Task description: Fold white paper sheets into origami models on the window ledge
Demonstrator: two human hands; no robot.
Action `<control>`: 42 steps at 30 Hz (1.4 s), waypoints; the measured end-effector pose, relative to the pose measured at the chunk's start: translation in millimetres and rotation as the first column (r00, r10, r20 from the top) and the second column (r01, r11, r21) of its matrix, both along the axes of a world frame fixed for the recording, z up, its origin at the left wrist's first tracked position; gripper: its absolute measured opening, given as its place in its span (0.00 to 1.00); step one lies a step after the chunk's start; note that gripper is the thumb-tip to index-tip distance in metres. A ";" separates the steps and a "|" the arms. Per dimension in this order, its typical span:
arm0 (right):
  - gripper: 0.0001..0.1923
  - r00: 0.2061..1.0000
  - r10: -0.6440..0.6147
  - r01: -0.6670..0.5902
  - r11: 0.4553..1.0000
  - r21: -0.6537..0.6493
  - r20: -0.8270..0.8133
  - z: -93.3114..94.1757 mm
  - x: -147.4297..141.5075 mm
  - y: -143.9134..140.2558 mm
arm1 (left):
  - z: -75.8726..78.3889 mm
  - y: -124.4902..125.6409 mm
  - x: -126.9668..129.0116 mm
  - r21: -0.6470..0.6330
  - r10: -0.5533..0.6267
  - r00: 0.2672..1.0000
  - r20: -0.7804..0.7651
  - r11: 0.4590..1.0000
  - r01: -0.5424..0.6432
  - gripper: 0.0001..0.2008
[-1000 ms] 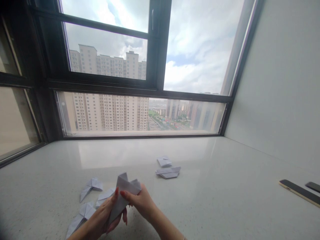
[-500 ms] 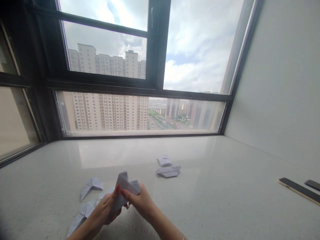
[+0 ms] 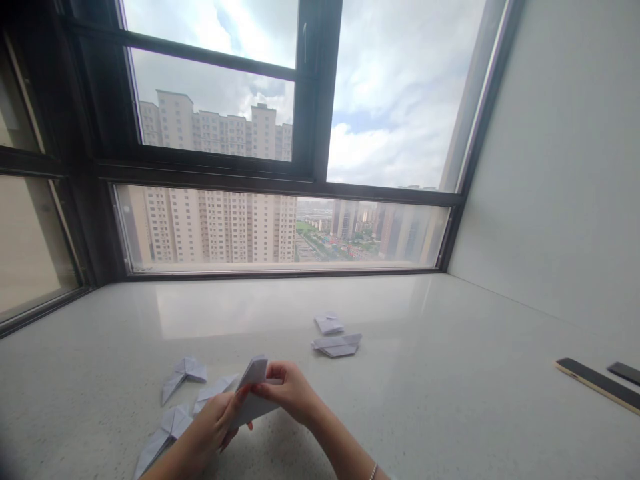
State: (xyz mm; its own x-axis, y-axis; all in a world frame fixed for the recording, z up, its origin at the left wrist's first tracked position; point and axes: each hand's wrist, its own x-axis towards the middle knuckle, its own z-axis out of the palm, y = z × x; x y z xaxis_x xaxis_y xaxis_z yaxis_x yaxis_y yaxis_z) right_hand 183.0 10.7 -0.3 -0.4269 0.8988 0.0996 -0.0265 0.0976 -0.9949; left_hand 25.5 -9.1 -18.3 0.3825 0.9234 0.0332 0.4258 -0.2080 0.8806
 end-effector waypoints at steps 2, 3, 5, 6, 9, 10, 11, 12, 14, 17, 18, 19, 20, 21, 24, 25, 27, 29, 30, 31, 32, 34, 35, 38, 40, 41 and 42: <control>0.18 1.000 0.014 -0.014 1.000 0.004 -0.005 -0.7 1.0 1.3 | 0.0 0.3 -0.4 -0.005 -0.026 1.000 -0.007 1.000 0.026 0.36; 0.18 1.000 0.013 -0.013 1.000 -0.003 -0.003 -1.5 2.2 2.6 | 0.3 0.2 -0.3 -0.014 -0.040 0.999 -0.007 0.999 0.040 0.35; 0.18 1.000 -0.010 0.010 1.000 -0.021 0.014 -3.4 5.7 6.3 | 1.1 -0.5 0.4 -0.040 -0.053 0.999 0.002 0.998 0.053 0.33; 0.19 0.999 -0.027 0.028 0.999 -0.028 0.027 -4.3 7.9 8.2 | 1.5 -1.1 1.0 -0.062 -0.054 0.999 0.005 0.997 0.054 0.32; 0.20 0.997 -0.056 0.059 0.997 -0.048 0.059 -5.2 13.6 12.8 | 2.7 -2.8 2.6 -0.130 -0.084 0.996 0.026 0.988 0.086 0.29; 0.20 0.997 -0.055 0.059 0.997 -0.056 0.060 -4.8 15.0 13.5 | 3.0 -3.4 3.1 -0.144 -0.103 0.994 0.040 0.984 0.107 0.28; 0.20 0.997 -0.048 0.052 0.996 -0.066 0.056 -4.1 16.1 13.6 | 3.2 -4.0 3.5 -0.150 -0.120 0.991 0.056 0.980 0.127 0.27; 0.20 0.998 -0.038 0.042 0.996 -0.078 0.049 -3.1 16.9 13.3 | 3.2 -4.6 3.9 -0.148 -0.132 0.989 0.072 0.979 0.141 0.26; 0.19 0.999 -0.016 0.019 0.995 -0.097 0.033 -0.7 17.9 11.5 | 2.3 -6.3 4.6 -0.132 -0.124 0.989 0.082 0.982 0.134 0.26; 0.18 1.000 0.024 -0.021 0.992 -0.123 0.017 2.4 17.9 7.6 | -0.2 -9.0 5.2 -0.111 -0.090 0.995 0.049 0.989 0.095 0.27; 0.17 0.999 0.035 -0.033 0.991 -0.131 0.011 3.0 17.7 6.7 | -0.6 -9.7 5.4 -0.107 -0.087 0.995 0.040 0.990 0.091 0.27; 0.17 0.999 0.046 -0.045 0.989 -0.139 0.006 3.4 17.6 6.3 | -0.5 -10.3 5.5 -0.101 -0.088 0.995 0.037 0.991 0.091 0.27; 0.17 0.998 0.058 -0.057 0.988 -0.142 0.005 3.7 18.1 6.5 | 0.3 -10.8 5.6 -0.093 -0.095 0.995 0.040 0.991 0.098 0.27; 0.17 0.997 0.071 -0.069 0.988 -0.139 0.011 4.1 19.6 7.5 | 1.8 -11.2 5.6 -0.082 -0.108 0.993 0.044 0.990 0.111 0.27; 0.18 0.992 0.085 -0.076 0.992 -0.097 0.096 6.1 33.0 14.9 | 9.5 -12.6 4.8 -0.015 -0.161 0.987 -0.017 0.987 0.161 0.26; 0.18 0.987 0.072 -0.061 0.995 -0.077 0.143 7.0 41.3 18.4 | 12.5 -13.2 4.2 0.022 -0.166 0.984 -0.069 0.986 0.168 0.25; 0.19 0.971 0.013 -0.004 0.999 -0.038 0.240 8.2 62.5 25.6 | 17.8 -14.7 2.7 0.104 -0.148 0.974 -0.173 0.980 0.167 0.24; 0.19 0.938 -0.063 0.067 0.998 -0.001 0.340 8.1 86.6 31.4 | 20.8 -16.3 1.6 0.177 -0.121 0.965 -0.232 0.970 0.164 0.23; 0.20 0.904 -0.111 0.116 0.993 0.014 0.413 7.2 98.4 33.4 | 21.4 -17.0 1.4 0.200 -0.114 0.963 -0.244 0.966 0.165 0.23; 0.20 0.859 -0.153 0.158 0.987 0.031 0.488 6.0 109.4 34.6 | 21.3 -17.7 1.5 0.218 -0.109 0.962 -0.249 0.962 0.166 0.23; 0.20 0.811 -0.191 0.199 0.979 0.047 0.554 4.3 119.5 35.1 | 20.7 -18.3 1.7 0.232 -0.102 0.963 -0.251 0.959 0.162 0.23; 0.20 0.763 -0.223 0.241 0.969 0.053 0.607 0.4 136.9 34.5 | 18.8 -19.1 2.6 0.251 -0.084 0.965 -0.249 0.957 0.148 0.23; 0.20 0.744 -0.239 0.262 0.963 0.056 0.624 -1.5 144.6 33.6 | 17.7 -19.2 3.0 0.256 -0.074 0.965 -0.250 0.957 0.139 0.23; 0.19 0.673 -0.302 0.344 0.936 0.076 0.675 -6.7 166.1 29.5 | 15.7 -19.2 3.3 0.262 -0.068 0.960 -0.272 0.955 0.142 0.24; 0.19 0.607 -0.355 0.412 0.906 0.100 0.711 -9.5 179.2 26.5 | 15.2 -18.9 2.6 0.270 -0.071 0.954 -0.292 0.951 0.154 0.23; 0.19 0.572 -0.379 0.443 0.889 0.115 0.727 -10.7 184.7 25.2 | 15.0 -18.8 2.1 0.276 -0.069 0.951 -0.301 0.948 0.156 0.23; 0.19 0.538 -0.401 0.471 0.872 0.130 0.741 -11.9 189.2 24.1 | 14.7 -18.5 1.6 0.282 -0.064 0.949 -0.309 0.947 0.155 0.22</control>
